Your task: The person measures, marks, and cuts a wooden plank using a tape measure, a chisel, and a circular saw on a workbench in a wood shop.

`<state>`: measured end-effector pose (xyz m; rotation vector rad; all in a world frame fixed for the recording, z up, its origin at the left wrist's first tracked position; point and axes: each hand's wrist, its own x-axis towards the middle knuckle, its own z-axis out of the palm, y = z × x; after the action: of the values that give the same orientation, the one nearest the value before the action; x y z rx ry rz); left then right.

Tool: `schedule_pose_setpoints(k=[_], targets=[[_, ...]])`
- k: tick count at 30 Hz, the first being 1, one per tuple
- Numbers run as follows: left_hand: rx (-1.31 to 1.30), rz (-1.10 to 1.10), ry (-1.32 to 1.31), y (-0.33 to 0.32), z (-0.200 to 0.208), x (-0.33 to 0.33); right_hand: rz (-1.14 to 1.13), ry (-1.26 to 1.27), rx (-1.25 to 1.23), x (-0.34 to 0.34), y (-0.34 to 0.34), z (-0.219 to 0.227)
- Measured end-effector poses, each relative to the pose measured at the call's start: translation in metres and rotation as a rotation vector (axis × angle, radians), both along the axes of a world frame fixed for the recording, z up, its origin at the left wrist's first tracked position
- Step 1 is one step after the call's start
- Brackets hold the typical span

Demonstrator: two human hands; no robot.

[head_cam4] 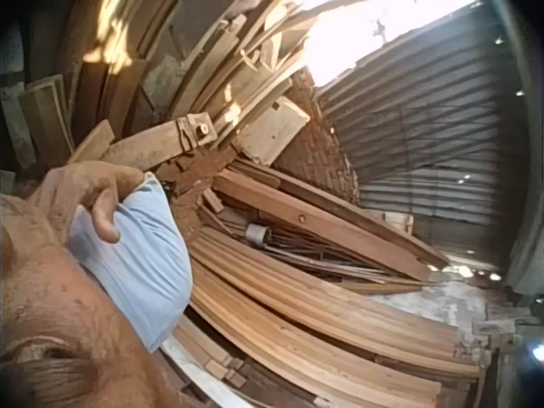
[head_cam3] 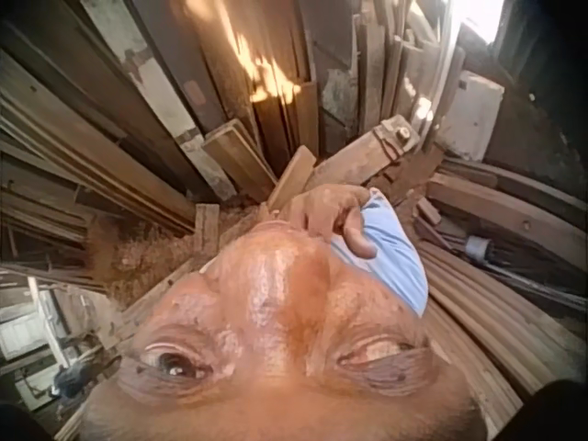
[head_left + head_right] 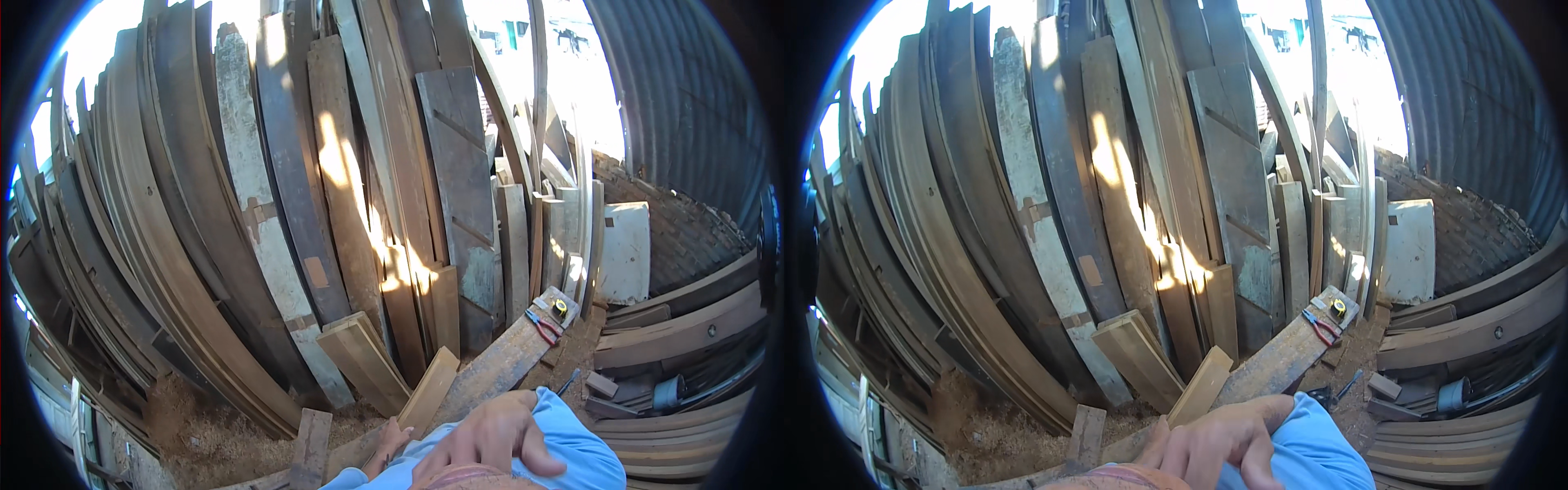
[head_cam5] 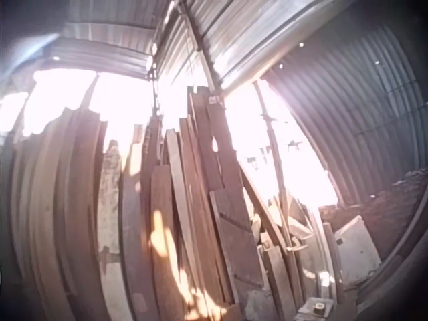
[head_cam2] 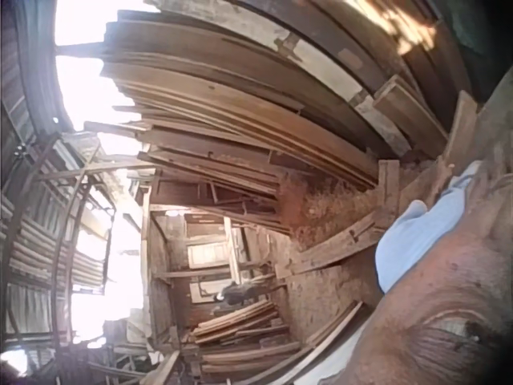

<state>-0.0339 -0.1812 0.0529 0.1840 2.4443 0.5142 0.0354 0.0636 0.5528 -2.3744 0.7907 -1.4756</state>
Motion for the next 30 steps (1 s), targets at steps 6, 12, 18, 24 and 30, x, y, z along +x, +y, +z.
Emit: schedule_pose_setpoints(k=[6,12,18,24,30], targets=[[0.177,-0.022,-0.092,0.007,-0.053,-0.025,-0.106,0.018,0.059,-0.004,-0.027,0.008],[0.13,-0.087,-0.145,0.025,-0.047,-0.034,-0.203,0.061,0.131,-0.011,-0.026,-0.011],[0.183,-0.126,0.008,-0.022,-0.056,-0.067,-0.785,-0.616,0.439,-0.012,-0.026,-0.13],[0.078,-0.112,-0.065,-0.019,-0.031,-0.031,-1.867,-1.122,1.1,0.028,0.026,-0.404],[0.108,-0.127,0.104,-0.042,-0.017,-0.019,-2.102,-1.142,1.27,0.063,0.062,-0.488]])
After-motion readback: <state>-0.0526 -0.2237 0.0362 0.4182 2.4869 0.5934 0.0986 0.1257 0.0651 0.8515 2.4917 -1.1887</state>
